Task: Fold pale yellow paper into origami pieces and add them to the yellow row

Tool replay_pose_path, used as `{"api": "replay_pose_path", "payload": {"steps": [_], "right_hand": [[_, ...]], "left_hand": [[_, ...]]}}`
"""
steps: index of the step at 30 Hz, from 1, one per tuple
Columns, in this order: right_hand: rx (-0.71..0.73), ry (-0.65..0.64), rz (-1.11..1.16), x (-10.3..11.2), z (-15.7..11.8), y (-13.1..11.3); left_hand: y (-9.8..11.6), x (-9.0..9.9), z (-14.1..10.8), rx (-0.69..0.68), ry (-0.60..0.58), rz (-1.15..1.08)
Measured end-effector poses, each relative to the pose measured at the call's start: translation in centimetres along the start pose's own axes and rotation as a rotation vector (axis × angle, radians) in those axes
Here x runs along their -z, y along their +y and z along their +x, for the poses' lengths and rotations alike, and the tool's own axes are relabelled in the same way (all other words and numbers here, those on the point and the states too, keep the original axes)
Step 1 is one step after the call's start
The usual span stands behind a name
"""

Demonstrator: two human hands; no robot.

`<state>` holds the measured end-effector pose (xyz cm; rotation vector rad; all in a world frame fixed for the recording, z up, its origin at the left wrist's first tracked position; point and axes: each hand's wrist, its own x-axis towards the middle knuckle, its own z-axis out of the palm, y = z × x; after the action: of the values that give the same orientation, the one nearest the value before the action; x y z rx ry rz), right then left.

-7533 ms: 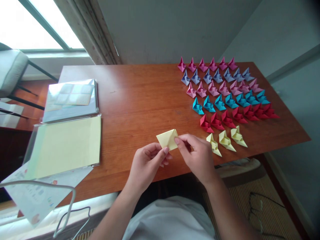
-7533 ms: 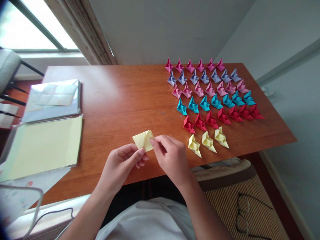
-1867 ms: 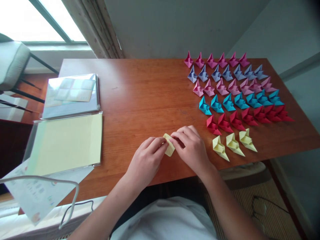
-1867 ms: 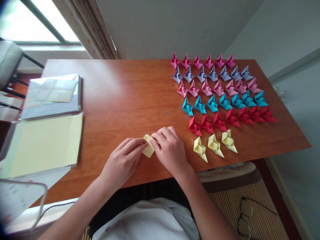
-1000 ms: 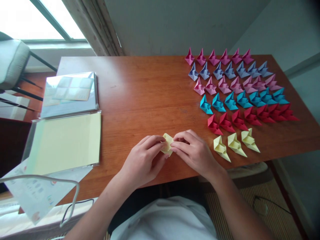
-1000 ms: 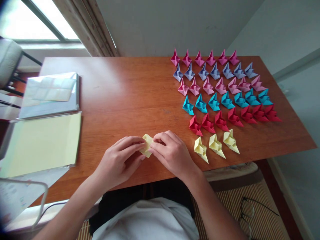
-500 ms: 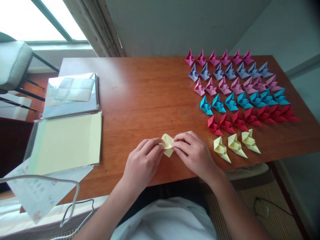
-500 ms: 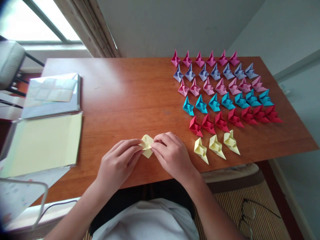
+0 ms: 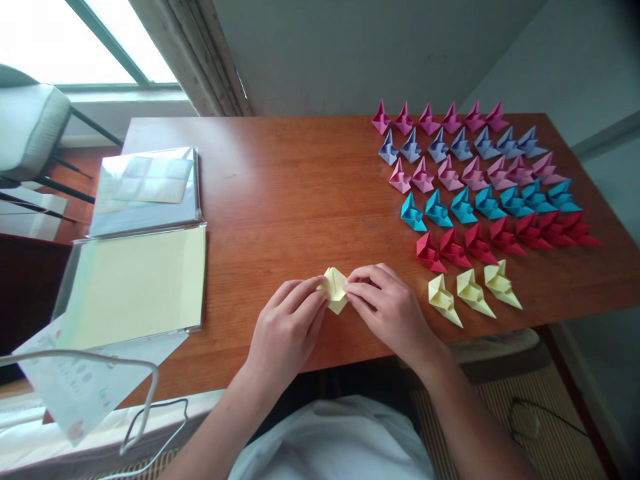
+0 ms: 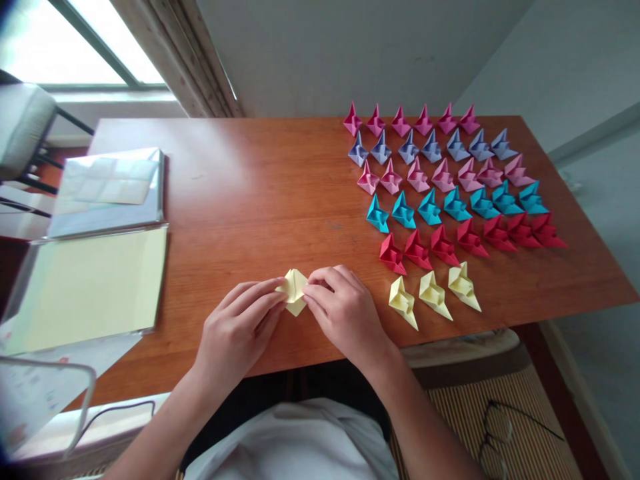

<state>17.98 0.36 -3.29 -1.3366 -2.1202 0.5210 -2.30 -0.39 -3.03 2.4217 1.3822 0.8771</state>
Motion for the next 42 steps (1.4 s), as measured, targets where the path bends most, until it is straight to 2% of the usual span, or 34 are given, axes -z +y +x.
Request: {"api": "replay_pose_path", "payload": {"steps": [10, 14, 33, 42], "right_hand": [[0.042, 0.024, 0.016, -0.4, -0.4, 0.2], [0.057, 0.038, 0.007, -0.6, -0.6, 0.4], [0.056, 0.043, -0.013, -0.6, -0.6, 0.2], [0.043, 0.020, -0.004, -0.4, -0.6, 0.0]], "left_hand": [[0.1, -0.3, -0.5, 0.016, -0.044, 0.123], [0.3, -0.3, -0.6, -0.017, -0.077, 0.164], [-0.6, 0.6, -0.1, -0.159, -0.147, 0.170], [-0.8, 1.0, 0.9, -0.135, -0.150, 0.089]]}}
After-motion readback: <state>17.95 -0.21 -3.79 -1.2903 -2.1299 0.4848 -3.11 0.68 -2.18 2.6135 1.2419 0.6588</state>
